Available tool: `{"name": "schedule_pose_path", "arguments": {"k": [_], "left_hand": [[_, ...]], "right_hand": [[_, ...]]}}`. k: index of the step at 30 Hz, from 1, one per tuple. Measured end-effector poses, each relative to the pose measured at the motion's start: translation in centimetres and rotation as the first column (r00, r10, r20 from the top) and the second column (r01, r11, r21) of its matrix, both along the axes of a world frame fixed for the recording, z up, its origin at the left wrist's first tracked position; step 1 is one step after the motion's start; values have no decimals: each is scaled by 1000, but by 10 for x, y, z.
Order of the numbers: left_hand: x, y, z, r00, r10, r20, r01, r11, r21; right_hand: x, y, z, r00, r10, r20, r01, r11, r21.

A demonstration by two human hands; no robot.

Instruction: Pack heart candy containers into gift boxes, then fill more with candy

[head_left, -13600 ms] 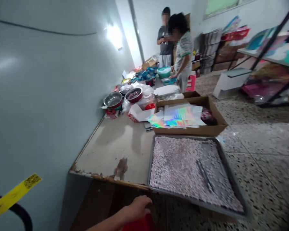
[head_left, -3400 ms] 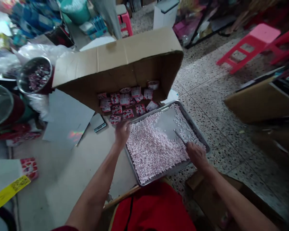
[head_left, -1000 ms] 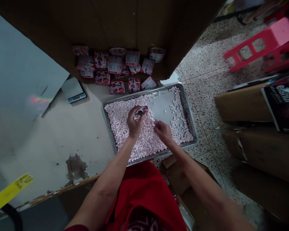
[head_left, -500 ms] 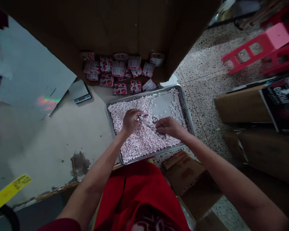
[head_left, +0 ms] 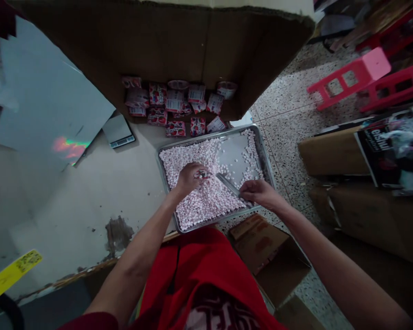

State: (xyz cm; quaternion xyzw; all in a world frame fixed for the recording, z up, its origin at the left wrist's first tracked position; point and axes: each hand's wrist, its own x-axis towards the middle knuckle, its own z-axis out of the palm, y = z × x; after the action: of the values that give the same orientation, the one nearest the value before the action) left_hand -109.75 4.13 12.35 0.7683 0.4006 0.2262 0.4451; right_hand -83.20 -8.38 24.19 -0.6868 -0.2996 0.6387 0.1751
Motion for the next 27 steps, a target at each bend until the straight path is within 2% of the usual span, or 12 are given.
{"name": "schedule_pose_path", "arguments": {"k": [2, 4, 8, 11, 14, 17, 19, 20, 22, 24, 25, 27], "left_hand": [[-5, 1, -2, 1000, -19, -1, 19, 999, 29], [-10, 2, -4, 1000, 4, -11, -4, 998, 69], [-24, 5, -5, 998, 36, -54, -29, 993, 114], [-37, 7, 4, 994, 21, -105, -6, 990, 141], [-53, 6, 20, 994, 75, -76, -65, 989, 132], [-80, 4, 25, 966, 257, 1, -256, 965, 54], [-109, 8, 15, 877, 480, 25, -480, 877, 7], [-126, 12, 7, 800, 599, 31, -599, 801, -2], [-160, 23, -13, 605, 795, 42, -795, 606, -6], [-187, 34, -29, 428, 903, 28, -904, 429, 0], [-196, 35, -33, 389, 921, 10, -921, 389, 12], [-196, 27, -32, 437, 899, -36, -897, 438, 57]], "right_hand": [[2, -19, -25, 987, -25, 160, 17, 999, 51], [-1, -30, -45, 934, 31, 355, -62, 995, 76], [-16, -33, -58, 646, 298, 703, -326, 940, -99], [-25, -29, -57, 484, 391, 783, -356, 905, -231], [-26, -26, -60, 462, 385, 799, -342, 909, -240], [-23, -29, -72, 458, 365, 811, -329, 917, -227], [-21, -36, -81, 434, 366, 823, -352, 910, -219], [-21, -40, -86, 420, 370, 829, -373, 903, -215], [-24, -51, -95, 398, 379, 835, -417, 886, -203], [-33, -60, -102, 394, 399, 828, -455, 867, -201], [-38, -64, -106, 395, 413, 820, -468, 859, -207], [-52, -67, -111, 399, 439, 805, -479, 849, -225]]}}
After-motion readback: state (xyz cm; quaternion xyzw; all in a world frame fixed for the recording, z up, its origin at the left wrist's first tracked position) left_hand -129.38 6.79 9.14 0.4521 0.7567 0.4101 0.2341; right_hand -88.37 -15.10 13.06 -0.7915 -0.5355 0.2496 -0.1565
